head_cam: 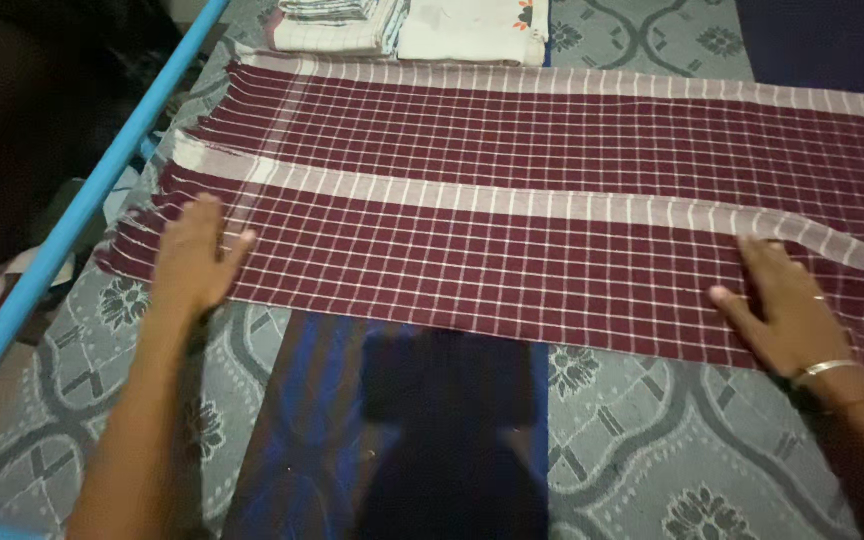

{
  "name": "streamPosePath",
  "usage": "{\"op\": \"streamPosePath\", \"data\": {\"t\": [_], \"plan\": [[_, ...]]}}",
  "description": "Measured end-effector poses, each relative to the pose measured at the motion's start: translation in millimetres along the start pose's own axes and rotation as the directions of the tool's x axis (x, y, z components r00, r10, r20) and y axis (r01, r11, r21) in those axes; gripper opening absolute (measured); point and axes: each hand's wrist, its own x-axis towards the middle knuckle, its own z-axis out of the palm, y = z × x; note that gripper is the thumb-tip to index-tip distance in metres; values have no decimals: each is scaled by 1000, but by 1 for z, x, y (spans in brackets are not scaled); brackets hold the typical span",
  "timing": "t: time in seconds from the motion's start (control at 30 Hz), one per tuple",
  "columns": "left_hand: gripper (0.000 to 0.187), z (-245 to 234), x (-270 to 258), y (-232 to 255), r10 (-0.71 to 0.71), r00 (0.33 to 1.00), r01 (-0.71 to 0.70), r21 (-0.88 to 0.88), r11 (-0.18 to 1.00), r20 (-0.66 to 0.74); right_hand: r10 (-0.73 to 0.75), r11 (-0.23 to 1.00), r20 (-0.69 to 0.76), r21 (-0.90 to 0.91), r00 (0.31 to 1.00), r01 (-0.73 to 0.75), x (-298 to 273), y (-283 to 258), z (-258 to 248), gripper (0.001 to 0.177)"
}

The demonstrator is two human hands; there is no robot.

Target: The person folds a small white cloth and places it on a stack, then unfolds and folds a large maroon checkered sheet on a bed. The person smooths and aligns the sheet multiple times before folding it into a compact rectangle.

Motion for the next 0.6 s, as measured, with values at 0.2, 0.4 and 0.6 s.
{"op": "streamPosePath", "data": {"t": [0.2,0.4,0.6], "plan": [[76,-23,-40,-44,19,999,-18,-53,998,27,-165,985,90,71,982,158,-61,39,-16,84],[78,-54,-65,-53,105,986,-118,95,989,130,-190,980,121,80,974,181,-85,66,-24,72],[86,-52,-41,-56,127,964,-200,324,925,233,-39,994,84,-96,996,48,-98,53,-33,43]]}}
